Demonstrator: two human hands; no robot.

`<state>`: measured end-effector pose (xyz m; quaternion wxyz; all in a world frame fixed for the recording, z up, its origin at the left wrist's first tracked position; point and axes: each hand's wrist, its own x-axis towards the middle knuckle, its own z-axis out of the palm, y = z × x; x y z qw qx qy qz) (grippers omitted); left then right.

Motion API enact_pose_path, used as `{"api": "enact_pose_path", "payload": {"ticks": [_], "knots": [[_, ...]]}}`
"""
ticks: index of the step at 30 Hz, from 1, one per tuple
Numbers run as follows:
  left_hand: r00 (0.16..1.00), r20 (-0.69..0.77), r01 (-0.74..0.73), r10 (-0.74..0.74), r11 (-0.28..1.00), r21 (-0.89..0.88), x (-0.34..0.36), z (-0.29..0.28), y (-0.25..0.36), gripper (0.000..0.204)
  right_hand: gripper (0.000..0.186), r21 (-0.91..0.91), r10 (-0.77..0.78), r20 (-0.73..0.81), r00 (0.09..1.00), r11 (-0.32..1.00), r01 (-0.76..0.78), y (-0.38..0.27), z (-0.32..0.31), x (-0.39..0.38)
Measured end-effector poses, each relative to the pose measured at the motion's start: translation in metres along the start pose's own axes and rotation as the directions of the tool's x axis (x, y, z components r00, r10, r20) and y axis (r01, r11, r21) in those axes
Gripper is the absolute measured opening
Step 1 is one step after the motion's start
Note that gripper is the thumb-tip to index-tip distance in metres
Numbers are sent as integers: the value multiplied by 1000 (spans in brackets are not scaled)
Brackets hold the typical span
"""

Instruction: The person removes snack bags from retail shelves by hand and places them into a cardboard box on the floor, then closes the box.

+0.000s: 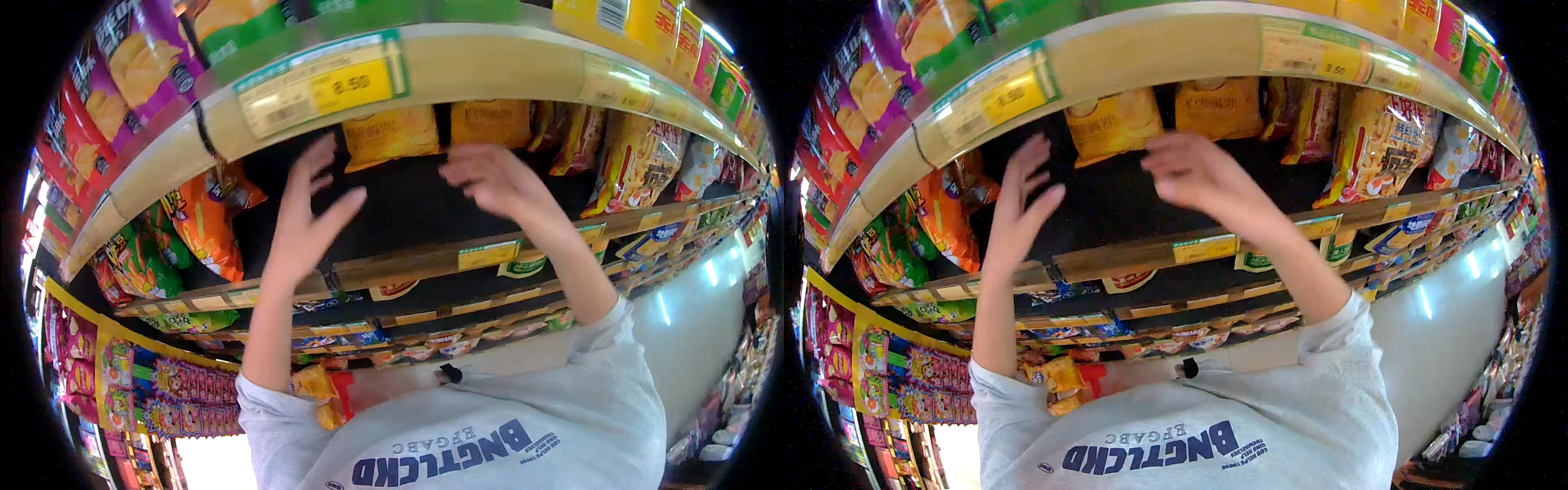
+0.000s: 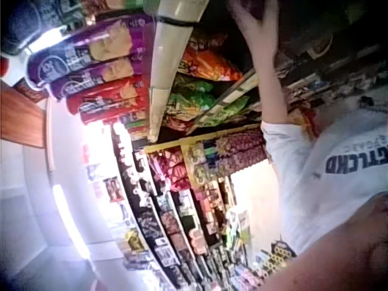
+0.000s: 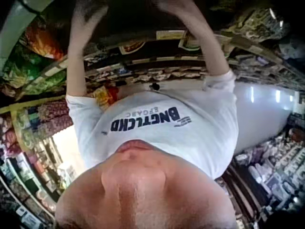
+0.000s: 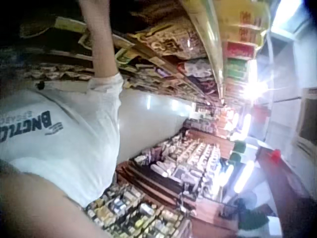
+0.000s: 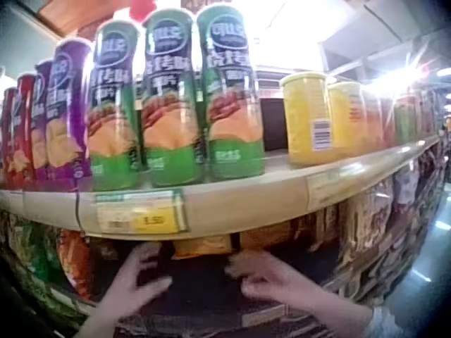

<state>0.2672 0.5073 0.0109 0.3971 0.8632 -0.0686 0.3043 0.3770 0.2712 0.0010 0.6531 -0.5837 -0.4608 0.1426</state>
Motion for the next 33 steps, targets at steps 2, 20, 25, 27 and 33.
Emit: {"api": "enact_pose_path", "payload": {"ticks": [2,20,25,27,33], "knots": [[994,-75,86,-81,994,70,37,3,-22,68,54,-5,25,-54,998,1000,-25,0,-18,39],[918,167,391,-359,889,-240,80,10,-61,57,79,-38,223,-6,975,974,-223,32,-35,105],[890,258,452,-375,799,-397,55,7,-44,62,75,-107,216,250,944,975,-195,29,-31,107],[896,221,443,-385,739,-507,47,4,-31,58,70,-49,210,291,934,978,-205,29,-25,106],[847,201,472,-492,524,-709,31,-10,9,53,52,374,312,380,871,809,-453,4,12,87]]}}
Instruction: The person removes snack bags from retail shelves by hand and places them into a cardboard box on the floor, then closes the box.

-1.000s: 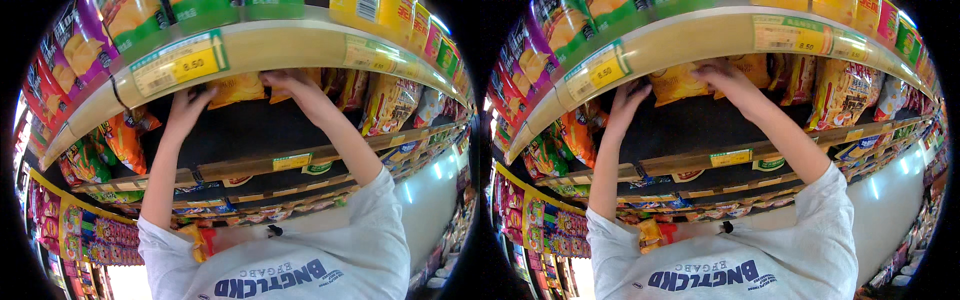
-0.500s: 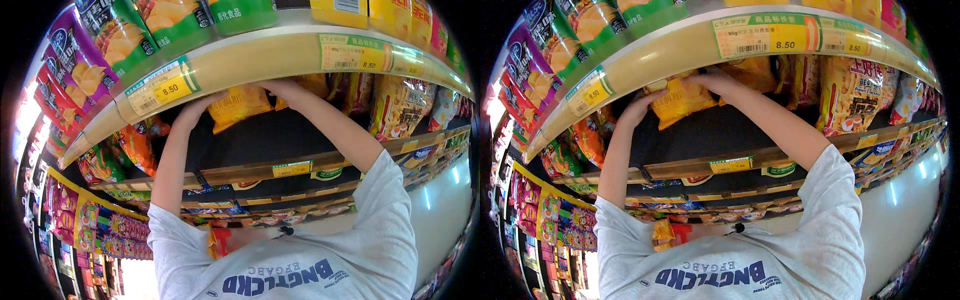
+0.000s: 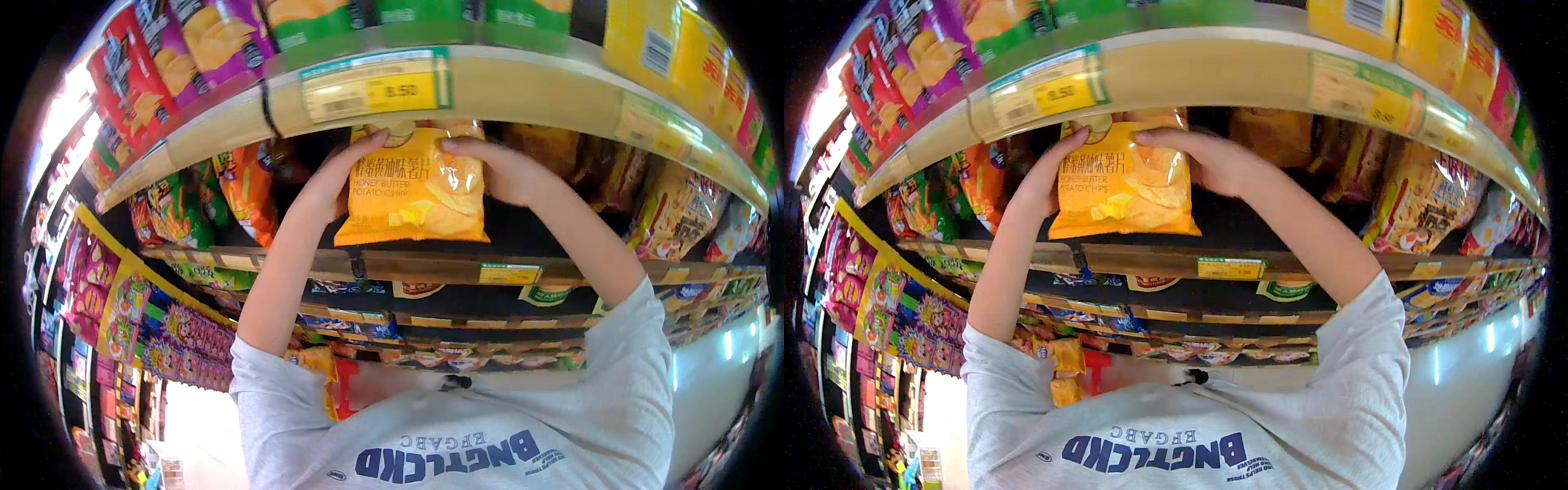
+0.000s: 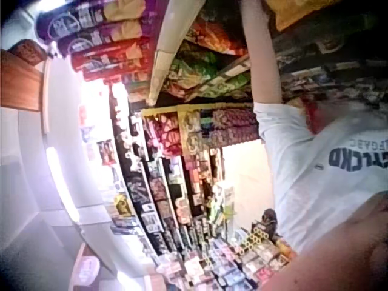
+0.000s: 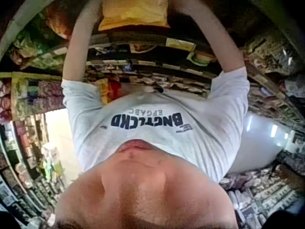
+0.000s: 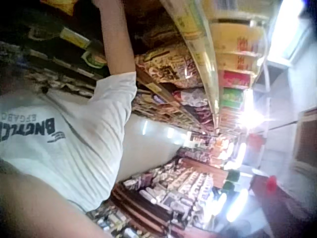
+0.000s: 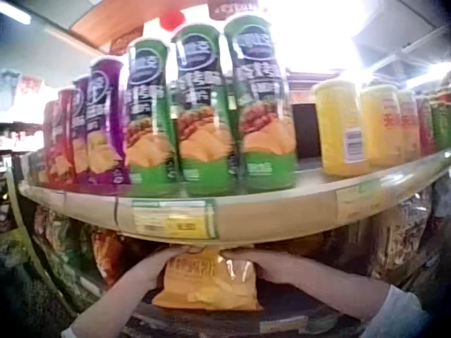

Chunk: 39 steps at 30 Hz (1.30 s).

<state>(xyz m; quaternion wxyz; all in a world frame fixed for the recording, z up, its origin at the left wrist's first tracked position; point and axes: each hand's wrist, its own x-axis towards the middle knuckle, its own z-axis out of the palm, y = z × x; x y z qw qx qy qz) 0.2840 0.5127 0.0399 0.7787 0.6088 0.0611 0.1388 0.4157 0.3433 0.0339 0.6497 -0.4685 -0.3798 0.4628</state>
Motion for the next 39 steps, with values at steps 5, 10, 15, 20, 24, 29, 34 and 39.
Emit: {"api": "enact_pose_path", "payload": {"ticks": [5,10,15,20,24,29,34,39], "knots": [[992,62,110,-107,993,-49,-66,-8,11,53,44,307,103,-39,994,948,-86,26,52,-32],[977,115,183,-182,983,-1,-139,-31,-10,67,51,305,207,3,978,931,-198,67,102,-61],[986,22,166,-167,985,44,-198,-77,-15,77,53,62,254,60,965,964,-257,95,147,-26],[978,-208,40,-26,997,65,-266,-142,-37,76,55,-45,299,171,939,954,-296,145,220,30],[933,-360,23,10,996,86,-334,-210,-53,69,54,25,353,222,909,930,-368,223,283,63],[783,-621,104,-25,990,92,-415,-253,-88,61,55,150,510,308,803,808,-570,291,345,89],[638,-770,-69,-19,994,-82,-465,-267,-121,56,50,22,578,348,738,782,-623,333,396,105],[458,-887,-203,-63,964,-173,-478,-280,-160,52,44,-72,678,389,624,697,-714,374,421,125]]}}
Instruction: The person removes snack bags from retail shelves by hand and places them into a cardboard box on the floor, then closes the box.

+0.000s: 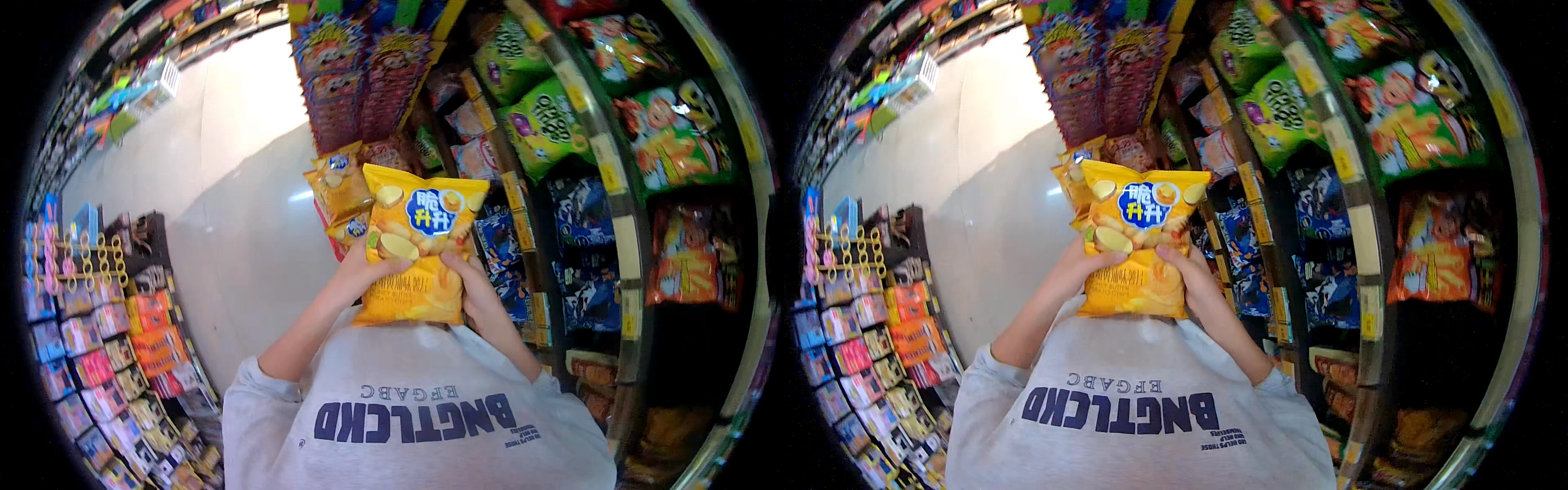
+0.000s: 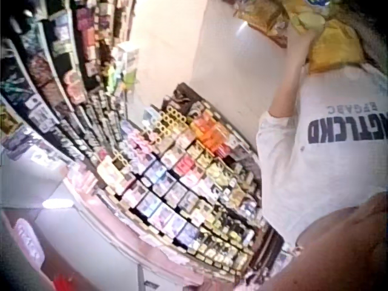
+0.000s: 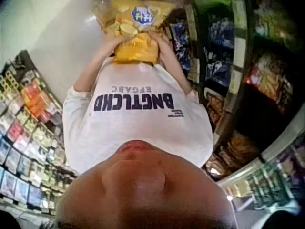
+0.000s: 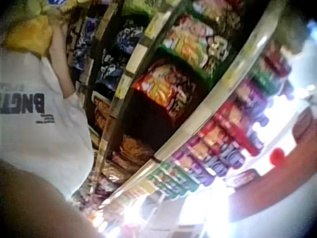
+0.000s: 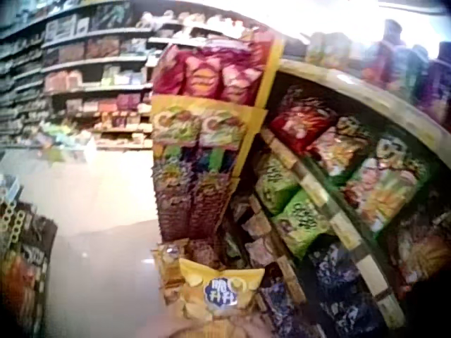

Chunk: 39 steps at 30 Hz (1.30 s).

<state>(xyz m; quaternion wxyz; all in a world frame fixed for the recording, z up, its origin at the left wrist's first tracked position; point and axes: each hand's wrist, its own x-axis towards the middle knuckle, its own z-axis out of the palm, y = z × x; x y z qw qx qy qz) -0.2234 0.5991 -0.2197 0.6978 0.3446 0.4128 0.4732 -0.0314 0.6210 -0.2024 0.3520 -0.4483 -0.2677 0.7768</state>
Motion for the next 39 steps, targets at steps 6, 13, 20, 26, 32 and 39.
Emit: {"api": "enact_pose_path", "payload": {"ticks": [6,13,20,26,32,39], "knots": [[945,-101,246,-313,877,-412,39,-39,-97,48,40,32,460,-50,886,888,-459,51,-56,88],[750,-15,454,-662,530,-716,75,-61,-180,43,46,20,758,-14,653,653,-757,100,-114,165],[697,1,437,-717,424,-793,120,-65,-201,41,48,-52,804,-67,591,589,-807,96,-147,220],[837,-389,258,-386,904,-341,212,-83,-163,45,49,-224,462,-135,876,847,-482,79,-176,315],[783,-622,255,-12,919,302,291,-151,-225,51,66,-383,195,-74,978,900,-209,85,-183,408],[689,-724,427,1,808,407,284,-154,-235,55,52,-647,179,-156,971,724,-237,92,-173,427]]}}
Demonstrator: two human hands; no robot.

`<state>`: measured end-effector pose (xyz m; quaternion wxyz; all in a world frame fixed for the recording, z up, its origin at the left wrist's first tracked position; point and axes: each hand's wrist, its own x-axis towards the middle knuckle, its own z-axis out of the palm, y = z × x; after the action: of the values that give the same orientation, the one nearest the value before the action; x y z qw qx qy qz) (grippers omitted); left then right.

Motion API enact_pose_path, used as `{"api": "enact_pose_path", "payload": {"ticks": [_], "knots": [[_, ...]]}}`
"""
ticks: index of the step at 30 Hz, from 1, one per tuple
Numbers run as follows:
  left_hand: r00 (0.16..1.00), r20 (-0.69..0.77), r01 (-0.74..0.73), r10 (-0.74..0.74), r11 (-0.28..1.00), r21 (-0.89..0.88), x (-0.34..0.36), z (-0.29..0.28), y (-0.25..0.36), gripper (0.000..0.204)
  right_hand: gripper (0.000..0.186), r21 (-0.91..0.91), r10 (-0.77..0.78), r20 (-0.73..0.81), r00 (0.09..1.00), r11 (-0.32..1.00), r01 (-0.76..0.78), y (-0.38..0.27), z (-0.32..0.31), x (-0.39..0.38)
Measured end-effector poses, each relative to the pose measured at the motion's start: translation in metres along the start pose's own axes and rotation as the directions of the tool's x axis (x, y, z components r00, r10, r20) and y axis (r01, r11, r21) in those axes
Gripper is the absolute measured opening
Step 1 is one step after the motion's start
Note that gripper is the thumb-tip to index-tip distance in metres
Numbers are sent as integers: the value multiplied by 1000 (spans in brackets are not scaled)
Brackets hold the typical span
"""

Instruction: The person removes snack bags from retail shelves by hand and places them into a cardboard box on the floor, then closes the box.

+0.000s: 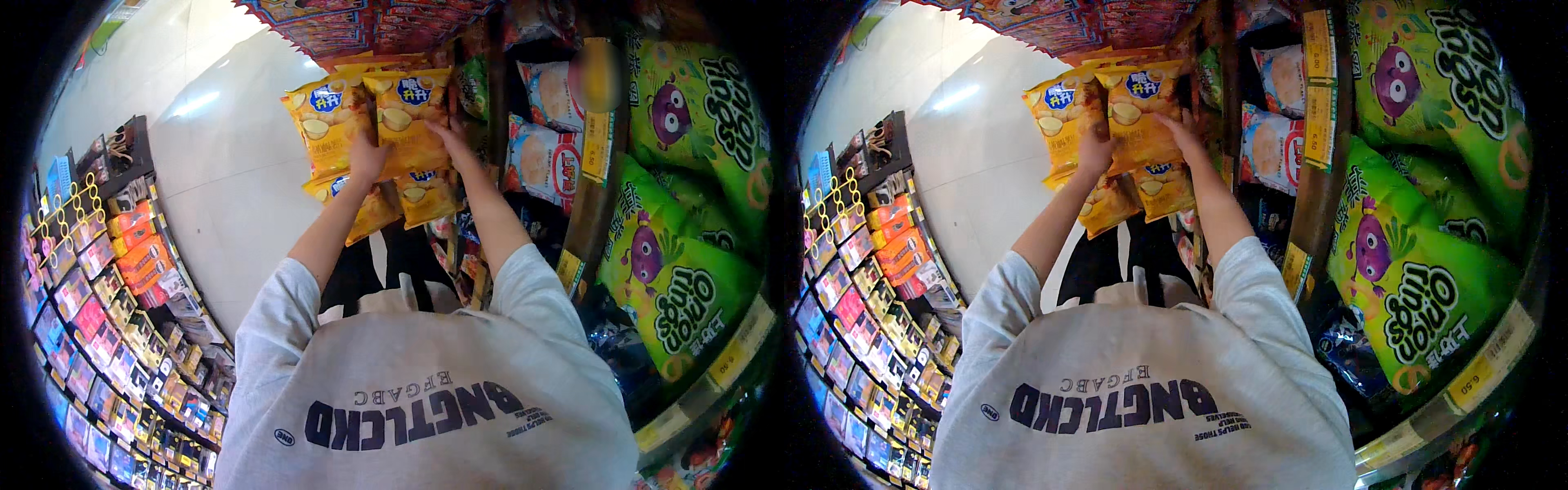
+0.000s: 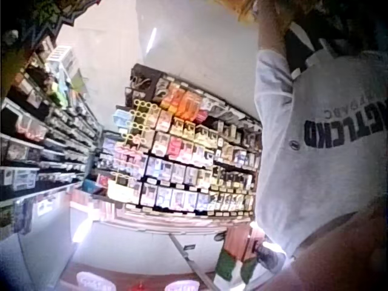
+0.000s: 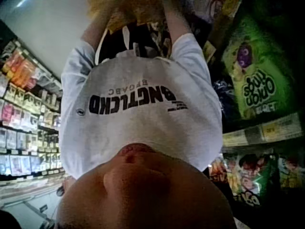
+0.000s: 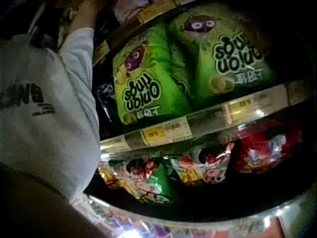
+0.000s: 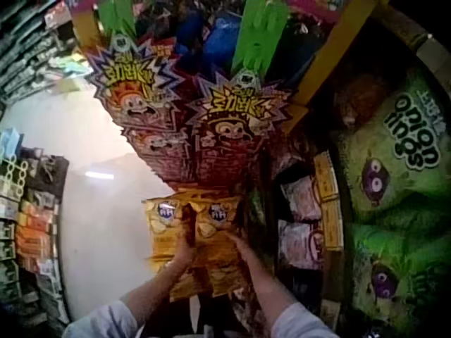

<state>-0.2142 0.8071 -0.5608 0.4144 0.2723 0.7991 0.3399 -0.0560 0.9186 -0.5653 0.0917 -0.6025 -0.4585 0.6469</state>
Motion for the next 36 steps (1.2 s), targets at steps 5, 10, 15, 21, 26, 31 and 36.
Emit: {"api": "enact_pose_path", "payload": {"ticks": [5,10,15,21,26,31,36], "knots": [[969,181,219,-168,923,-317,-47,-26,-9,55,62,150,-200,-129,971,964,219,17,-2,-24],[927,304,330,-221,866,-376,-103,-81,-17,50,67,217,7,-116,993,976,19,-6,-4,-112],[928,300,331,-222,861,-385,-157,-152,26,47,52,340,-91,-192,977,928,153,1,7,-186],[955,297,154,-21,888,-433,-190,-209,50,53,43,386,-179,-227,957,886,257,10,24,-248],[907,409,49,104,937,-346,-214,-221,78,52,34,304,-337,-203,919,871,386,-30,32,-312],[826,524,-15,209,937,-350,-237,-200,115,42,37,242,-438,-278,855,830,503,-21,23,-362],[632,702,-40,328,919,-393,-253,-166,136,38,40,151,-451,-395,800,828,541,-24,0,-430]]}}
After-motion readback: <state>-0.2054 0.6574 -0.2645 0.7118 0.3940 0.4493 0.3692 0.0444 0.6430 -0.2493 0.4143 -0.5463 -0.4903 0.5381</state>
